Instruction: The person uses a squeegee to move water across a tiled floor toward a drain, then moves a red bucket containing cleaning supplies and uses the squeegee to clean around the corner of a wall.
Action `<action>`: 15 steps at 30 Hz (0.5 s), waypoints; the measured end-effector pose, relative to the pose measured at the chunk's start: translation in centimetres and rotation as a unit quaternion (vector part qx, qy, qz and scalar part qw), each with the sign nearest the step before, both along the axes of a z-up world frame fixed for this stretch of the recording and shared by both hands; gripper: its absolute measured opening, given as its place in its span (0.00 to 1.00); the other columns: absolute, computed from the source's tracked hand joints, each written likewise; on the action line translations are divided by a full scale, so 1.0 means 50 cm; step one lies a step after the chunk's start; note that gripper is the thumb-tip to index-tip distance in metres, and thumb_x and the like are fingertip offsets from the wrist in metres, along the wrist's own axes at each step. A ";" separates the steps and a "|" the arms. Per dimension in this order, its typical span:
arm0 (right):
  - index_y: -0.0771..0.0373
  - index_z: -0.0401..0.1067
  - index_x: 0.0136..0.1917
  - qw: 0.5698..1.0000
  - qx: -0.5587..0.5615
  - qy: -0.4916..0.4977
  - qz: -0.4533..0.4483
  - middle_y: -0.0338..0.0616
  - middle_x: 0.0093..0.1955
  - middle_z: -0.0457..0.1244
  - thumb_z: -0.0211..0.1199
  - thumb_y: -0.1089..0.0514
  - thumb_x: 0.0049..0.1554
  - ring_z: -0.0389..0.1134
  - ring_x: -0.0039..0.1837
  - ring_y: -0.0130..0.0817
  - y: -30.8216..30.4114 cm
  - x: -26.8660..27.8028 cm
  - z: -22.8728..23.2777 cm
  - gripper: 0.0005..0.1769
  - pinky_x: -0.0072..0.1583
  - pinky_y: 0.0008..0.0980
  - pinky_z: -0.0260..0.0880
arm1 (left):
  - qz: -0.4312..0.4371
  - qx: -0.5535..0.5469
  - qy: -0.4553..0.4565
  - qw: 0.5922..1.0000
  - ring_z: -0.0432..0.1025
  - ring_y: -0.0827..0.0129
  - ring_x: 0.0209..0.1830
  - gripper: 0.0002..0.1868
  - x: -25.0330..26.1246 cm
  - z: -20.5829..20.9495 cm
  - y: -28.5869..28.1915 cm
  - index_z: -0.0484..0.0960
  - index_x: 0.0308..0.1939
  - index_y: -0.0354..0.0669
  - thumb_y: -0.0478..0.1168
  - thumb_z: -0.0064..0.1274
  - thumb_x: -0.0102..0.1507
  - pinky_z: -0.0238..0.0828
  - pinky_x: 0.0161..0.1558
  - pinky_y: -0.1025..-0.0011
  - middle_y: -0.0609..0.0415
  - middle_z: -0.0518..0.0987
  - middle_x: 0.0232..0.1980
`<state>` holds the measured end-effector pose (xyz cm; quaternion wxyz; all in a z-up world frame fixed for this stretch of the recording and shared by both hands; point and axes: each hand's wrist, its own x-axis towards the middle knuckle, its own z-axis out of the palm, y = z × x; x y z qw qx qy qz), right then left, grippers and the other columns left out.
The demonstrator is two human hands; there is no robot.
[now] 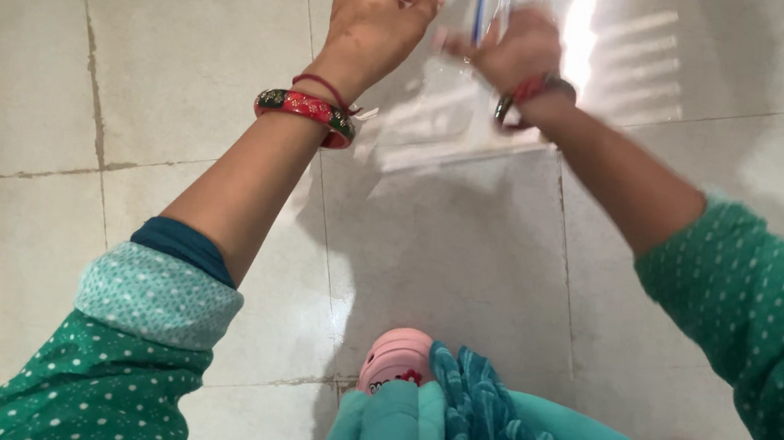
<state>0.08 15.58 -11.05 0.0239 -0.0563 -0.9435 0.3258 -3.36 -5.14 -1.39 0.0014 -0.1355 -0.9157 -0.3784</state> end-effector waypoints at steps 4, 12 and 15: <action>0.63 0.68 0.33 0.972 -0.018 -0.228 0.059 0.50 0.37 0.67 0.76 0.21 0.36 0.70 0.39 0.36 -0.115 0.136 0.020 0.44 0.44 0.36 0.73 | 0.015 0.016 -0.056 0.998 0.81 0.64 0.39 0.18 -0.001 -0.006 0.000 0.82 0.48 0.39 0.46 0.64 0.60 0.78 0.45 0.65 0.49 0.84 0.40; 0.63 0.72 0.38 0.968 0.035 -0.249 0.012 0.43 0.35 0.66 0.72 0.17 0.37 0.68 0.36 0.30 -0.148 0.044 -0.053 0.46 0.40 0.35 0.73 | 0.009 -0.013 -0.058 0.998 0.80 0.62 0.39 0.16 0.009 -0.060 -0.030 0.83 0.45 0.38 0.45 0.63 0.60 0.77 0.46 0.64 0.48 0.84 0.39; 0.71 0.69 0.42 0.982 0.052 -0.147 -0.109 0.43 0.33 0.66 0.71 0.17 0.35 0.66 0.34 0.28 -0.082 -0.048 -0.140 0.52 0.40 0.32 0.74 | 0.009 0.005 -0.072 0.997 0.80 0.63 0.39 0.17 0.010 -0.053 -0.037 0.82 0.46 0.37 0.45 0.63 0.60 0.77 0.46 0.65 0.48 0.84 0.40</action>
